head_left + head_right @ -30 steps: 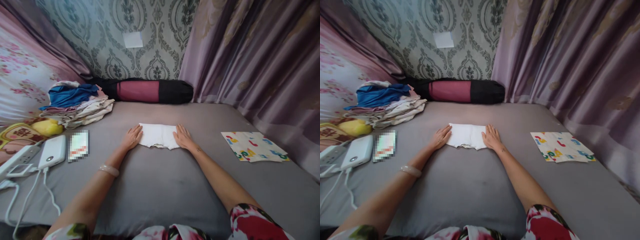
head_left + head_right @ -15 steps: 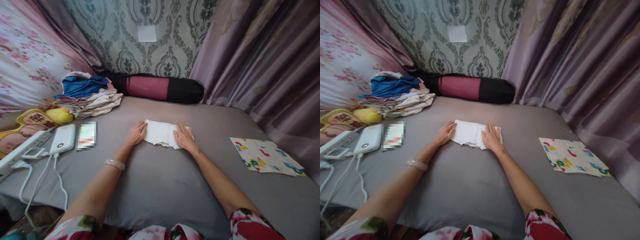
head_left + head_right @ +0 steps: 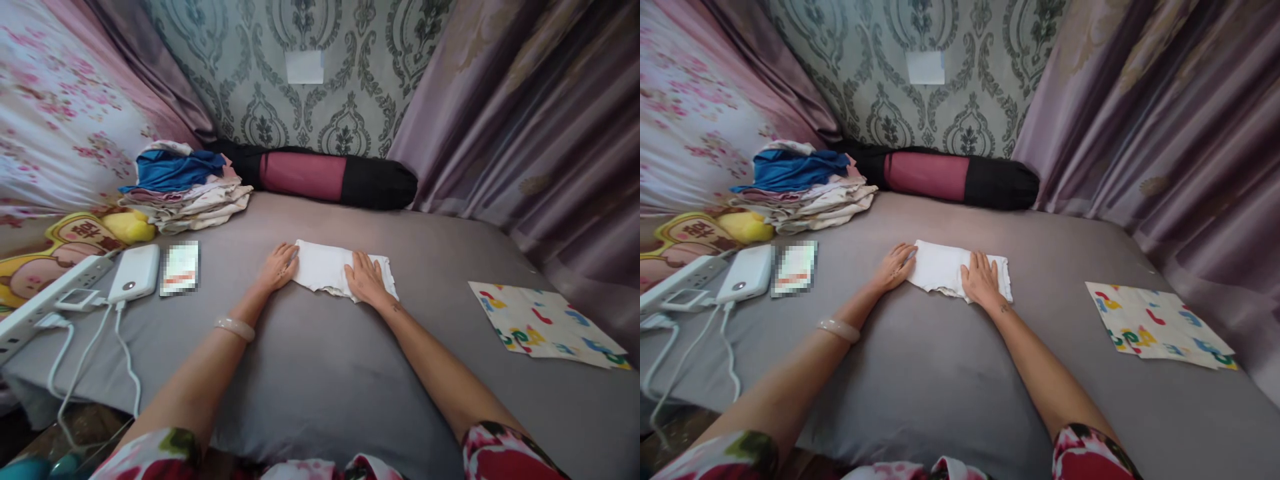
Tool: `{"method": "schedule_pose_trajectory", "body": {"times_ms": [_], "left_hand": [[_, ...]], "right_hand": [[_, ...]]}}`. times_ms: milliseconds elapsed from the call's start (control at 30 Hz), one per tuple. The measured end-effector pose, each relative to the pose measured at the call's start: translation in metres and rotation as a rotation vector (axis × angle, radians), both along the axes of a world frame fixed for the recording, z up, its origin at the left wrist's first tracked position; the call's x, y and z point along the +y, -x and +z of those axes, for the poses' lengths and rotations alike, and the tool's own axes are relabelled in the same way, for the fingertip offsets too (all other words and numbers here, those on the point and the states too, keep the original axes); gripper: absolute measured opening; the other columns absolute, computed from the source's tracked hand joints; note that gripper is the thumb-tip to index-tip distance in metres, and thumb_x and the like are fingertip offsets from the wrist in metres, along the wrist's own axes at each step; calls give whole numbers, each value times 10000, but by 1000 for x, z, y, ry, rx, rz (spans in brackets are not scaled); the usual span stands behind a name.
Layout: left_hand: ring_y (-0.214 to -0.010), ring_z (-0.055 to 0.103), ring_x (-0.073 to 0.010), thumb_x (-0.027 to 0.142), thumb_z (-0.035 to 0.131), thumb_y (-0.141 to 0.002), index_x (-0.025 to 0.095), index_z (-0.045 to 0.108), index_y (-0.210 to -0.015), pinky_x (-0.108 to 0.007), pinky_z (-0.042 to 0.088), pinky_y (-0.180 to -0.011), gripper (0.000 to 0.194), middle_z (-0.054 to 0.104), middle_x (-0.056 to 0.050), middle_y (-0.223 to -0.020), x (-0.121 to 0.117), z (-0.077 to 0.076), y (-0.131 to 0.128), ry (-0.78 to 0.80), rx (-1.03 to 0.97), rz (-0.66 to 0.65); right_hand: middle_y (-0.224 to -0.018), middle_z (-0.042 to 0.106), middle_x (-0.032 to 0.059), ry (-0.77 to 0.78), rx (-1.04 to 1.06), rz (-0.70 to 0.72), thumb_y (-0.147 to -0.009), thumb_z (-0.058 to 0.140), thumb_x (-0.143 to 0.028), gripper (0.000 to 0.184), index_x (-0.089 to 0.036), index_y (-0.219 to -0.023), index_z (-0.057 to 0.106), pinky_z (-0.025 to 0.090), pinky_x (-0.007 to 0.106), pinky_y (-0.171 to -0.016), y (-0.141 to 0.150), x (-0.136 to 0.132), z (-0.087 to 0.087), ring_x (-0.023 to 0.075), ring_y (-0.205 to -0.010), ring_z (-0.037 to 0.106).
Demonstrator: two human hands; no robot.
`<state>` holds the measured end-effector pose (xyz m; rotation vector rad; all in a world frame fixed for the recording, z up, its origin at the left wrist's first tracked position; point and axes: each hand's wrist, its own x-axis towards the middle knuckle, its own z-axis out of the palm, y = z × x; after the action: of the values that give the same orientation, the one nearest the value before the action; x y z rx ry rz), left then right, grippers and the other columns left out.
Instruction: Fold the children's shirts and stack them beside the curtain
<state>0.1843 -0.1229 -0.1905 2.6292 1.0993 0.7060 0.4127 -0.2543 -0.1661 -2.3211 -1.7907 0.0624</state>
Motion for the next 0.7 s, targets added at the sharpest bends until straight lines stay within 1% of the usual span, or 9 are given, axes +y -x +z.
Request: {"method": "schedule_pose_trajectory", "body": {"times_ms": [167,333,500,700], "left_hand": [[-1288,405,-247,322,346,-927,123,524,-1247,-423,313,-1120,418,565,-110,-1285,-1,2,0,8,3,11],[-1282,409,-255,331,352,-922,124,521,-1242,-438,327,-1105,417,568,-125,-1276,-1,2,1,7,-7,3],[-1273,417,-257,339,374,-913,160,526,-1233,-459,333,-1095,397,573,-113,-1265,0,0,0,1,-28,10],[-1274,413,-267,325,381,-910,145,522,-1222,-458,345,-1088,387,576,-126,-1251,-2,1,0,-16,-26,10]], "right_hand": [[-1483,347,174,-42,33,-11,-970,232,-338,532,-67,-1413,350,157,526,-1111,12,8,8,277,-1372,284],[-1500,320,169,-87,23,73,-969,241,-346,541,-64,-1416,356,142,492,-1120,33,19,12,272,-1388,250],[-1507,308,169,-56,12,90,-968,246,-359,551,-65,-1422,352,117,485,-1122,42,26,6,265,-1399,222],[-1491,339,171,-74,-16,85,-967,266,-353,540,-61,-1411,363,106,480,-1122,43,27,1,266,-1387,242]]}}
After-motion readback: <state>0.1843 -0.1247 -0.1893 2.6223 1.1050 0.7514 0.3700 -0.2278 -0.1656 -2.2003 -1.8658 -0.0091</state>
